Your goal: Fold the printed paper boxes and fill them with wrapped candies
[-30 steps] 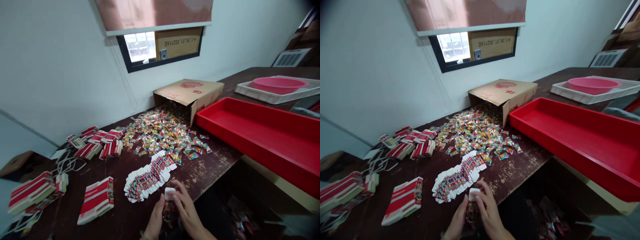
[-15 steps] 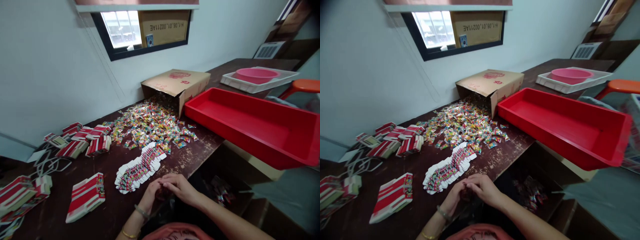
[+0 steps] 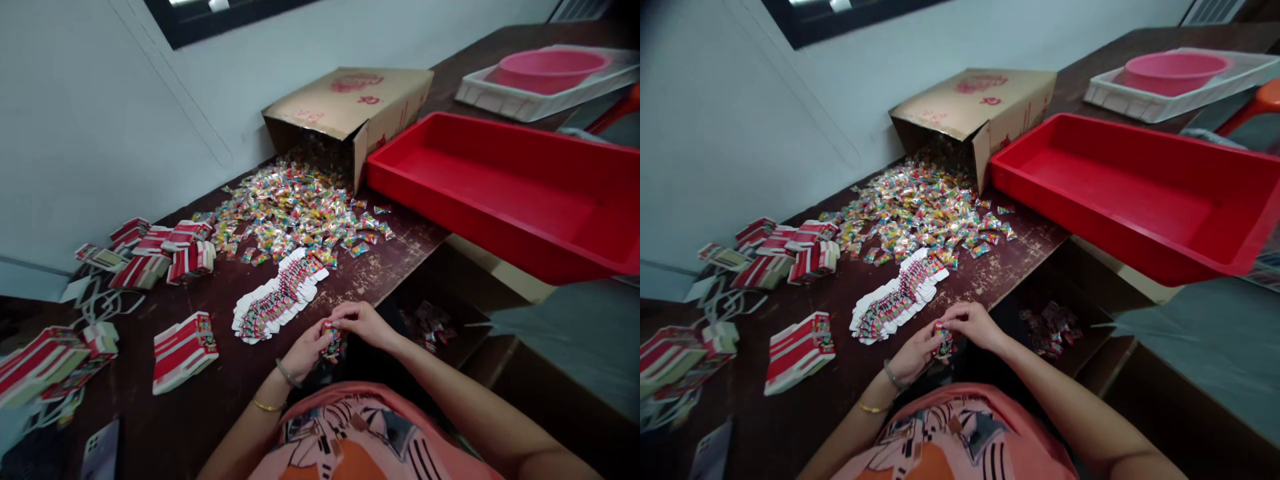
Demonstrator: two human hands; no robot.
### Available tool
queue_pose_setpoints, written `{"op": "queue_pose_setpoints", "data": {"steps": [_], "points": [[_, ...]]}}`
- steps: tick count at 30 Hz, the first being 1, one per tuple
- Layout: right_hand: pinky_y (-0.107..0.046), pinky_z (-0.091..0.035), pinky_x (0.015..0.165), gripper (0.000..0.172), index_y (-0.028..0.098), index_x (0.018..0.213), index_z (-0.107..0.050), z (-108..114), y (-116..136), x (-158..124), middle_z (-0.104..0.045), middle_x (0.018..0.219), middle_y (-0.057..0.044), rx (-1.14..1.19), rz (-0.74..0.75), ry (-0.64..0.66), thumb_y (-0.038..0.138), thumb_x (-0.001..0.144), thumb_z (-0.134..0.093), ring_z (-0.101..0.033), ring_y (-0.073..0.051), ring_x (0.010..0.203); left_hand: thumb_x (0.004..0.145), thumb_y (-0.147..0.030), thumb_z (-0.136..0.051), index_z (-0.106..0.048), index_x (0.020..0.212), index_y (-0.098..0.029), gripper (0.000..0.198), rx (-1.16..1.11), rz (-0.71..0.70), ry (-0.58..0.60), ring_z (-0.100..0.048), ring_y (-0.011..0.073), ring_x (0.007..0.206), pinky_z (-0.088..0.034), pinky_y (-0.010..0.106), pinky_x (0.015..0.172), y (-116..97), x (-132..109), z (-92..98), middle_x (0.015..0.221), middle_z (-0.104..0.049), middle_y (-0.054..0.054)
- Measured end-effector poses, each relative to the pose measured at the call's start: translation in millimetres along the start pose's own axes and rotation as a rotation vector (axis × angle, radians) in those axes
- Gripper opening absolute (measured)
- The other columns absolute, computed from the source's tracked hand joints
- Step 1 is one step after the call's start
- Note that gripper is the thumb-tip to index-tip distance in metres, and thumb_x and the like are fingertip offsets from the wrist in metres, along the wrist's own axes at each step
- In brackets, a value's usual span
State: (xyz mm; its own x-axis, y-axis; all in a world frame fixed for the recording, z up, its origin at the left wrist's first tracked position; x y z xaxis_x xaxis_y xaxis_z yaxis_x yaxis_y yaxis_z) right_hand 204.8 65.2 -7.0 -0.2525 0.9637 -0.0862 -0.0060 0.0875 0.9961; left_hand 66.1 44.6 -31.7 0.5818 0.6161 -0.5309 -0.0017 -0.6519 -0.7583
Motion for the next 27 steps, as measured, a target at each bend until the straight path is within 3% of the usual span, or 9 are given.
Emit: {"op": "queue_pose_setpoints", "data": {"steps": [3, 6, 11, 13, 15, 19, 23, 25, 27], "points": [[-0.034, -0.047, 0.088, 0.022, 0.024, 0.1, -0.074, -7.0, 7.4, -13.2, -0.069, 0.1, -0.006, -0.182, 0.13, -0.063, 0.035, 0.085, -0.063, -0.06, -0.019, 0.095, 0.08, -0.04, -0.065, -0.051, 0.126, -0.02, 0.052, -0.078, 0.042, 0.016, -0.061, 0.0184, 0.079, -0.05, 0.026, 0.056, 4.9, 2.2, -7.1, 0.103, -0.061, 0.009], [-0.035, -0.048, 0.086, 0.021, 0.028, 0.102, -0.073, -0.7, 8.8, -30.2, -0.071, 0.1, -0.005, -0.236, 0.15, -0.202, 0.03, 0.089, -0.058, -0.06, -0.019, 0.092, 0.081, -0.04, -0.063, -0.05, 0.126, -0.02, 0.051, -0.113, 0.037, 0.02, -0.062, 0.0214, 0.084, -0.051, 0.028, 0.057, 8.7, 5.4, -24.3, 0.105, -0.061, 0.01], [-0.037, -0.048, 0.089, 0.021, 0.024, 0.098, -0.074, 73.7, 20.9, -65.7, -0.07, 0.101, -0.007, -0.261, 0.065, -0.302, 0.034, 0.087, -0.059, -0.062, -0.021, 0.096, 0.084, -0.041, -0.061, -0.05, 0.13, -0.024, 0.05, -0.077, -0.018, 0.145, -0.053, 0.026, 0.113, -0.049, 0.036, 0.082, -4.2, 8.1, -50.0, 0.128, -0.054, 0.011], [-0.041, -0.046, 0.092, 0.021, 0.025, 0.094, -0.074, 108.1, 28.1, -68.8, -0.069, 0.105, -0.007, -0.464, 0.063, -0.348, 0.037, 0.086, -0.06, -0.059, -0.024, 0.101, 0.083, -0.038, -0.063, -0.053, 0.128, -0.022, 0.049, 0.003, -0.045, 0.115, -0.051, 0.0252, 0.116, -0.045, 0.035, 0.088, -12.1, 9.0, -40.6, 0.129, -0.053, 0.012], [-0.045, -0.043, 0.095, 0.019, 0.025, 0.093, -0.074, 120.2, 29.8, -53.9, -0.067, 0.109, -0.008, -0.646, 0.112, -0.365, 0.037, 0.086, -0.06, -0.056, -0.025, 0.106, 0.082, -0.037, -0.063, -0.057, 0.122, -0.018, 0.045, 0.003, -0.055, 0.008, -0.055, 0.0237, 0.109, -0.044, 0.034, 0.087, -15.6, 10.1, -21.4, 0.121, -0.058, 0.013], [-0.041, -0.043, 0.097, 0.023, 0.023, 0.11, -0.067, 68.8, 14.4, 27.6, -0.063, 0.119, -0.008, -0.76, 0.325, -0.15, 0.026, 0.091, -0.054, -0.054, -0.022, 0.111, 0.08, -0.037, -0.064, -0.058, 0.112, -0.013, 0.04, -0.127, -0.052, -0.16, -0.061, 0.0209, 0.093, -0.045, 0.033, 0.08, -7.7, 9.7, 10.0, 0.105, -0.063, 0.013], [-0.055, -0.023, 0.108, 0.025, 0.021, 0.112, -0.065, 25.4, -0.5, 108.5, -0.058, 0.129, -0.009, -1.01, 0.497, 0.015, 0.021, 0.088, -0.059, -0.037, -0.03, 0.13, 0.077, -0.037, -0.067, -0.059, 0.109, -0.013, 0.041, -0.177, -0.013, -0.148, -0.062, 0.0202, 0.088, -0.045, 0.031, 0.076, 3.7, 0.3, 17.9, 0.102, -0.064, 0.012], [-0.055, -0.017, 0.109, 0.019, 0.023, 0.103, -0.067, 20.5, -2.8, 120.5, -0.066, 0.117, -0.006, -1.037, 0.56, 0.072, 0.021, 0.092, -0.051, -0.041, -0.027, 0.128, 0.077, -0.038, -0.068, -0.059, 0.109, -0.013, 0.042, -0.18, -0.004, -0.136, -0.062, 0.0203, 0.087, -0.045, 0.032, 0.076, 4.9, -6.1, 21.2, 0.101, -0.065, 0.013], [-0.053, -0.016, 0.11, 0.022, 0.023, 0.102, -0.067, 15.8, -2.1, 106.7, -0.068, 0.112, -0.004, -1.013, 0.62, 0.07, 0.021, 0.094, -0.046, -0.047, -0.023, 0.121, 0.079, -0.044, -0.065, -0.059, 0.112, -0.012, 0.046, -0.23, -0.014, -0.135, -0.062, 0.0216, 0.091, -0.045, 0.034, 0.08, 2.6, -9.5, 25.6, 0.104, -0.064, 0.014]]}}
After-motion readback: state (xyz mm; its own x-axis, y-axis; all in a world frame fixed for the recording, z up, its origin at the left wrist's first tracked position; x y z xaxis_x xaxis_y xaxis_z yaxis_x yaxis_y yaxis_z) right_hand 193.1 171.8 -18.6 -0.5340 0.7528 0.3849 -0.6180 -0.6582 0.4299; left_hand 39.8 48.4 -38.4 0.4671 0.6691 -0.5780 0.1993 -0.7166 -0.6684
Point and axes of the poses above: each hand's wrist, its own x-axis towards the middle knuckle, its own z-axis out of the back of the hand, y = z × x, the point moved 6 cm from there along x, towards the middle knuckle
